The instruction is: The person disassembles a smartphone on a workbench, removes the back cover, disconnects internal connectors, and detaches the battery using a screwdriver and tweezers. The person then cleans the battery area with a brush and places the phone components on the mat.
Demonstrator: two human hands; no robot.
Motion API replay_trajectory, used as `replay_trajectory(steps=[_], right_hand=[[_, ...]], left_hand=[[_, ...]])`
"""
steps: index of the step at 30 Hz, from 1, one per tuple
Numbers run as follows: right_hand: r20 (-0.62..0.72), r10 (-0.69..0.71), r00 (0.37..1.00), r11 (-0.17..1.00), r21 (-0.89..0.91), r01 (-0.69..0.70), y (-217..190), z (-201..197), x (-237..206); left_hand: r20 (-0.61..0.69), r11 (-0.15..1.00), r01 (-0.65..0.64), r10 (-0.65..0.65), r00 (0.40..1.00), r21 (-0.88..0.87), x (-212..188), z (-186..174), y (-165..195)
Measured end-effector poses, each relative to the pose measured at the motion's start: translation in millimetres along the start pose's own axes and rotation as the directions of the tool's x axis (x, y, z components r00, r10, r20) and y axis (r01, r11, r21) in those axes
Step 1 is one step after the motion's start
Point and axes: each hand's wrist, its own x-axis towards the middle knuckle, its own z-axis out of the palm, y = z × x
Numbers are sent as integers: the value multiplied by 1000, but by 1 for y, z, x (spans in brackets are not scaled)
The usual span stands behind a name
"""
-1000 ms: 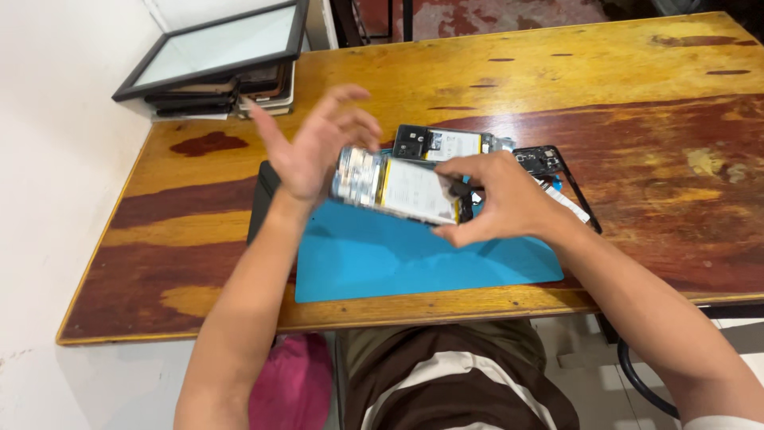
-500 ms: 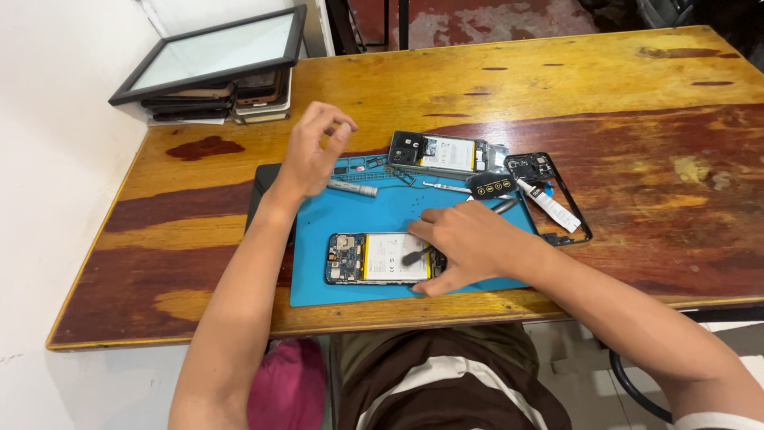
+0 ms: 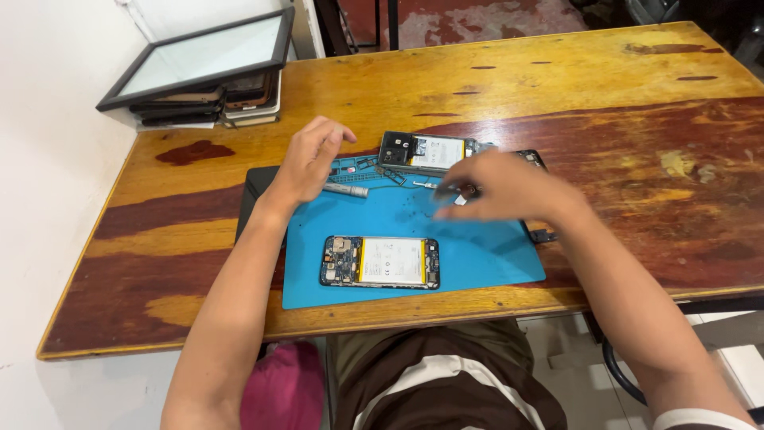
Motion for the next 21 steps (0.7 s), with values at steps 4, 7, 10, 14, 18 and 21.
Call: replay_trajectory(steps=[4, 7, 10, 14, 18, 21], right_hand=[[-9, 522, 853, 791, -369, -488, 30, -25, -6], [11, 668, 744, 691, -379, -615, 41, -29, -8], [15, 720, 694, 649, -368, -666, 46, -27, -9], [-9, 731, 682, 625, -391, -676, 51, -26, -8], [-22, 683, 730, 670, -379, -638, 57, -25, -8], [-171, 469, 867, 829, -254, -498, 58, -30, -11]], left_hand=[[18, 1000, 14, -14, 1000, -5, 0, 2, 4], [25, 1000, 14, -14, 1000, -17, 0, 3, 6], [37, 999, 20, -19, 999, -27, 0, 4, 6], [39, 998, 45, -43, 998, -51, 1, 6, 5], [40, 997, 68, -67, 997, -25, 4, 10, 10], [23, 990, 136, -135, 991, -43, 5, 16, 21]])
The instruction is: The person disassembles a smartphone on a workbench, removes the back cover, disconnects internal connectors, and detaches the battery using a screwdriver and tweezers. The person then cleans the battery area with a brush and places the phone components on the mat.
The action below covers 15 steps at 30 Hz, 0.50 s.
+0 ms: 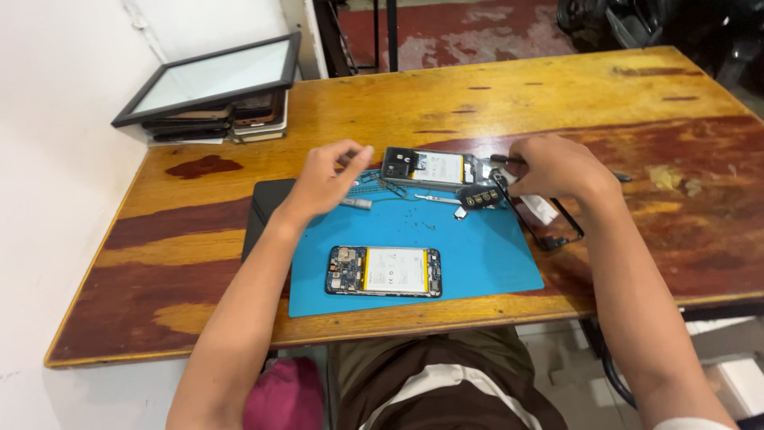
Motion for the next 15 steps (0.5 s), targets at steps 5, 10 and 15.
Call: replay_trajectory(steps=[5, 10, 15], right_hand=[[-239, -281, 929, 764, 530, 367, -24, 10, -6], [-284, -322, 903, 582, 694, 425, -68, 45, -15], [-530, -385, 756, 634, 443, 634, -55, 37, -2]], left_hand=[[124, 974, -200, 213, 969, -109, -5, 9, 23], [338, 984, -49, 105, 935, -172, -12, 31, 35], [393, 989, -53, 102, 914, -135, -3, 18, 15]])
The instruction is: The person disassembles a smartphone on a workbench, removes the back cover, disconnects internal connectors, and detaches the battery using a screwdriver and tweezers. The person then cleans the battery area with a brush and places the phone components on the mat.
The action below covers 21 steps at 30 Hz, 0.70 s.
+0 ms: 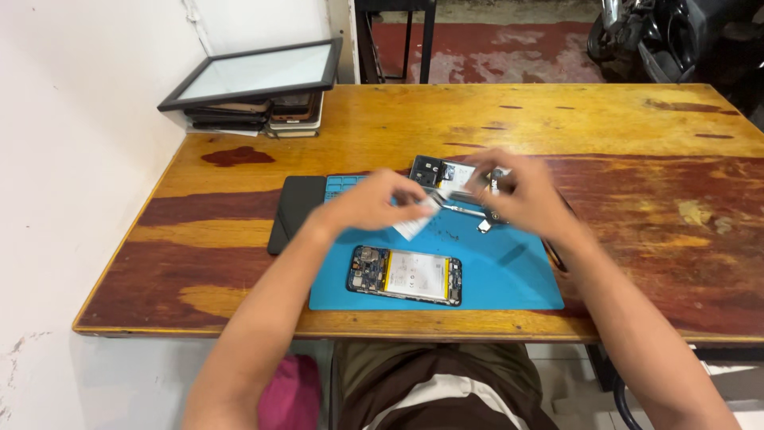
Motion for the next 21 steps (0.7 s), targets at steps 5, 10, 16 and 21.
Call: replay_trajectory(steps=[5, 10, 16, 21], right_hand=[[-166, 348, 923, 827, -409, -386, 45, -54, 2], [-173, 538, 825, 673, -501, -544, 90, -90, -8], [40, 757, 652, 552, -572, -606, 102, -93, -9], [43, 789, 612, 526, -562, -639, 99, -86, -8]], left_hand=[[-244, 815, 446, -378, 893, 369, -20, -50, -11], [-396, 583, 690, -566, 724, 429, -33, -67, -14], [-383, 454, 760, -671, 634, 465, -33, -71, -23], [-426, 456, 766, -644, 635, 453, -32, -68, -20]])
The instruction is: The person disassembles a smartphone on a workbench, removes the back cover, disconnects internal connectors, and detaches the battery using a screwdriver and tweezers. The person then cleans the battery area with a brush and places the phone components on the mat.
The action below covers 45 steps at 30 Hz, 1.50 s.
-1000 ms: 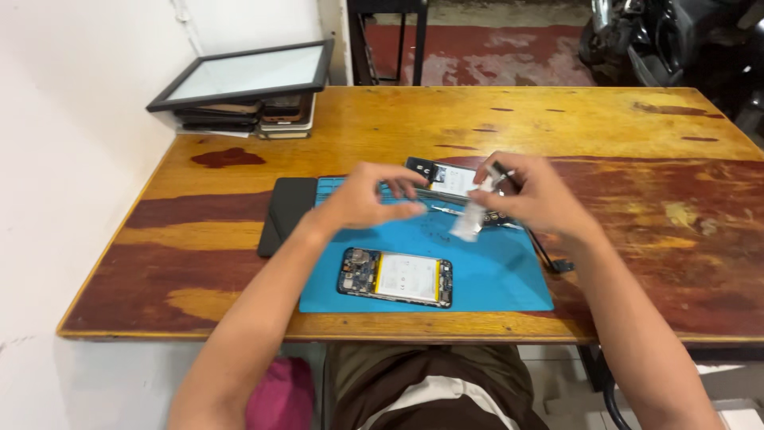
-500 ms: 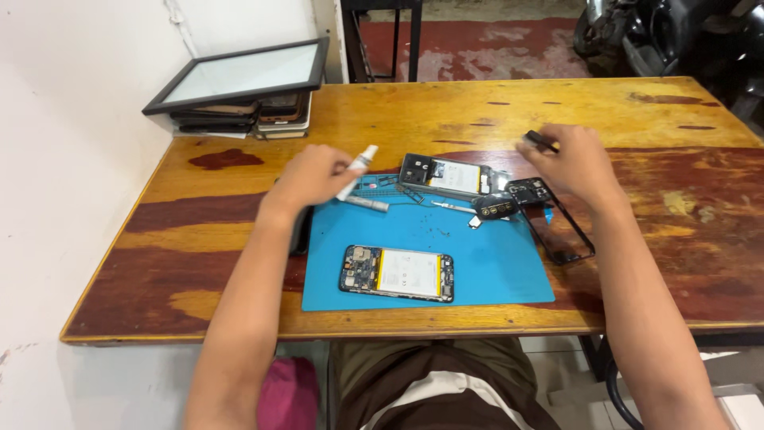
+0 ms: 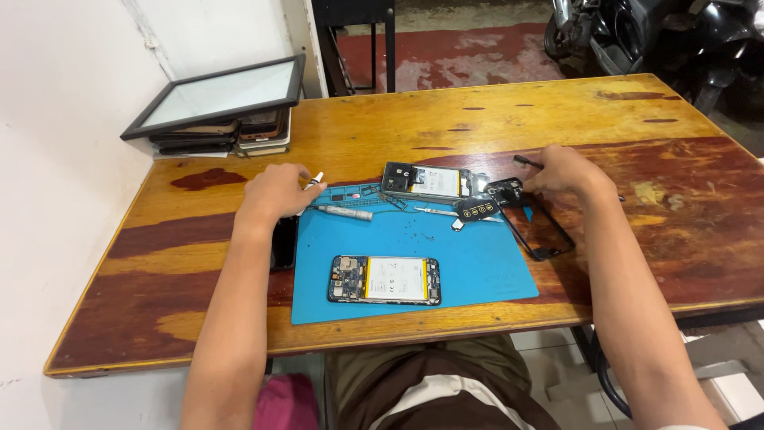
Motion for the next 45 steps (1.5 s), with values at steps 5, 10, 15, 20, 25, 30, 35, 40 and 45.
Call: replay_trajectory(steps=[5, 10, 15, 20, 25, 30, 35, 40, 45], right_hand=[[-63, -94, 994, 987, 122, 101, -1, -4, -1], [-199, -287, 937, 849, 401, 345, -16, -13, -20], [-245, -309, 919, 766, 509, 393, -48, -12, -44], [-314, -448, 837, 685, 481, 547, -78, 6, -66], [-310, -645, 698, 524, 486, 700, -101, 27, -82], [-164, -772, 614, 471, 500, 727, -99, 25, -79], [83, -626, 775, 749, 340, 569, -88, 15, -62], [67, -629, 775, 749, 322, 580, -87, 15, -60], [40, -589, 807, 785, 264, 560, -94, 11, -66]], left_hand=[[-137, 985, -155, 144, 980, -77, -7, 0, 8], [-235, 846, -453, 397, 887, -282, -17, 7, 32], [-329, 637, -691, 608, 722, -341, -39, 21, 69], [-418, 444, -796, 684, 598, -411, -58, 29, 90], [-370, 448, -755, 677, 637, -480, -58, 28, 92], [-317, 465, -689, 648, 692, -555, -46, 26, 75], [-440, 370, -743, 627, 642, -557, -32, 25, 60], [-439, 382, -739, 620, 651, -555, -35, 20, 62], [-318, 511, -779, 717, 620, -363, -52, -3, 60]])
